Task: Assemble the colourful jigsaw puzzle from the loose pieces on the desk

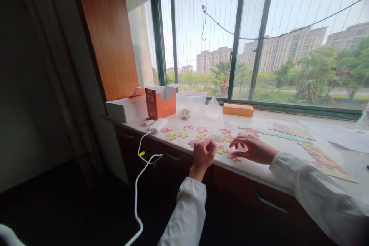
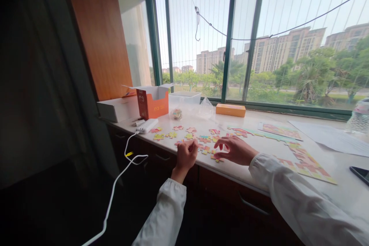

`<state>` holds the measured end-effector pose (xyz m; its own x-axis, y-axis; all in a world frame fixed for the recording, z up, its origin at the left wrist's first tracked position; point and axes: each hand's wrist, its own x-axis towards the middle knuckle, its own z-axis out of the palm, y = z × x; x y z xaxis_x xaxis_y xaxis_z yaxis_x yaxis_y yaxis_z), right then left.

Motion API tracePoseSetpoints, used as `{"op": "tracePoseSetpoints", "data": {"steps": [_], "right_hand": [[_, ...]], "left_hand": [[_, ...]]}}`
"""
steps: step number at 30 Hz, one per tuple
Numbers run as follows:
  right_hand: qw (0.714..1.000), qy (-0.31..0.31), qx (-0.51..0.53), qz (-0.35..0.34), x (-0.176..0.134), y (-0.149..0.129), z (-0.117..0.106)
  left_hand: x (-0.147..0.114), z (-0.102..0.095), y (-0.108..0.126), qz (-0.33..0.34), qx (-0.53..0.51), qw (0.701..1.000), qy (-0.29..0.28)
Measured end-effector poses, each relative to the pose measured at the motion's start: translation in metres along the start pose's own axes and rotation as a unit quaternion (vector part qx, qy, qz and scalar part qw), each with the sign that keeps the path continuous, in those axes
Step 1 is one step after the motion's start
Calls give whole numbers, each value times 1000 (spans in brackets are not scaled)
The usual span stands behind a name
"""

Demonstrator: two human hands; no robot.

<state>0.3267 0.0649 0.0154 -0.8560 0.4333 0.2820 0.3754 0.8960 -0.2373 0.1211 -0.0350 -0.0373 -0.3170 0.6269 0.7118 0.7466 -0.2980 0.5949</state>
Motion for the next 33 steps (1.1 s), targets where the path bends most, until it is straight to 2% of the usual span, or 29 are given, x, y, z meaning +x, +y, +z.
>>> {"op": "tracePoseSetpoints", "data": {"steps": [10, 14, 23, 33], "right_hand": [[999, -7, 31, 36, -8, 12, 12], [998, -23, 40, 32, -6, 13, 14], [994, -39, 69, 76, -1, 10, 15], [991, -28, 91, 94, 2, 6, 12]], "left_hand": [[1, -4, 5, -19, -3, 999, -32], [0, -4, 5, -15, -2, 999, -29], [2, -4, 5, -10, -3, 1000, -14], [5, -4, 4, -4, 6, 1000, -2]]}}
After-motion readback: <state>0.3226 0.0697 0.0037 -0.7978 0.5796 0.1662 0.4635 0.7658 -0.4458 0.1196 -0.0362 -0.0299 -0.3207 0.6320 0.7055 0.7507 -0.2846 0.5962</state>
